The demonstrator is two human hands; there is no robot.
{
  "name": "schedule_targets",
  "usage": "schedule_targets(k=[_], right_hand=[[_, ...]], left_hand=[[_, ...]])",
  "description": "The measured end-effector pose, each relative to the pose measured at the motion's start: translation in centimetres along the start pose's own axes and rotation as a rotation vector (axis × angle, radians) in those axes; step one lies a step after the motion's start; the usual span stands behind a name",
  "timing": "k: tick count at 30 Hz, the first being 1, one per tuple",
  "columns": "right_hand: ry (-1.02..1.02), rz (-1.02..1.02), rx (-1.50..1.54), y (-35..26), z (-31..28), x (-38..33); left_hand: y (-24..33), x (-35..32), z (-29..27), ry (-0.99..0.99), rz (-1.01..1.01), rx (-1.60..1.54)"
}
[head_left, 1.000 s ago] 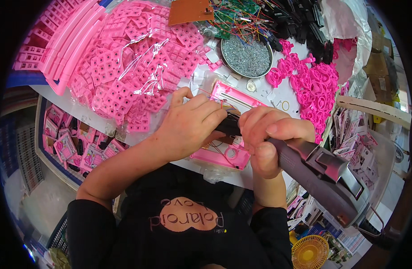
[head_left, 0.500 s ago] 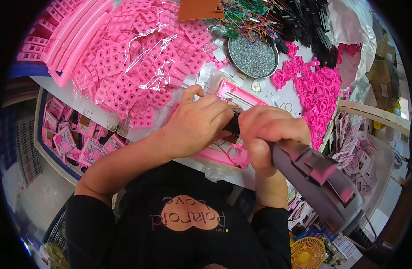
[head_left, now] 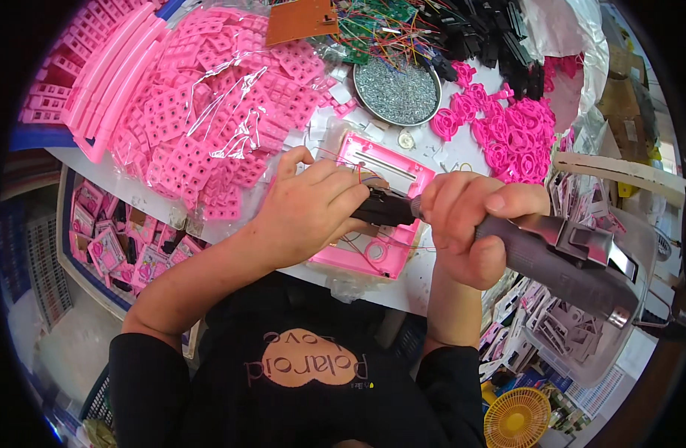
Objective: Assembling pink electronic toy banks, including installing circuit boards and using a hot glue gun.
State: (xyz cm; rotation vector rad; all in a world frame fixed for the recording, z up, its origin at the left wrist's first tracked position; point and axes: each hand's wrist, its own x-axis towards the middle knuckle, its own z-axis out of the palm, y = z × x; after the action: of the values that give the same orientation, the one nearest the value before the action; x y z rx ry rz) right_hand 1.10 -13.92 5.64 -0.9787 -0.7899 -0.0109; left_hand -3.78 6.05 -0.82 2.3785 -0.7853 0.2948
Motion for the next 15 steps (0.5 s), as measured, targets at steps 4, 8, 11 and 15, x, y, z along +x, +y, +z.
schedule_targets(k=[4, 8, 11, 15], right_hand=[[0.071, 0.020, -0.046, 1.0, 1.0, -0.7], [0.036, 0.026, -0.051, 2.2, 0.6, -1.2], [0.059, 0.031, -0.063, 2.3, 0.9, -1.4], [0.035, 0.029, -0.189, 2.3, 1.2, -1.1]], left_hand=[[0.1, 0.1, -0.1, -0.018, -0.002, 0.025], [0.0, 0.2, -0.1, -0.006, 0.006, 0.009], [0.1, 0.4, -0.1, 0.028, 0.014, 0.011], [0.1, 0.4, 0.1, 0.061, 0.030, 0.017]])
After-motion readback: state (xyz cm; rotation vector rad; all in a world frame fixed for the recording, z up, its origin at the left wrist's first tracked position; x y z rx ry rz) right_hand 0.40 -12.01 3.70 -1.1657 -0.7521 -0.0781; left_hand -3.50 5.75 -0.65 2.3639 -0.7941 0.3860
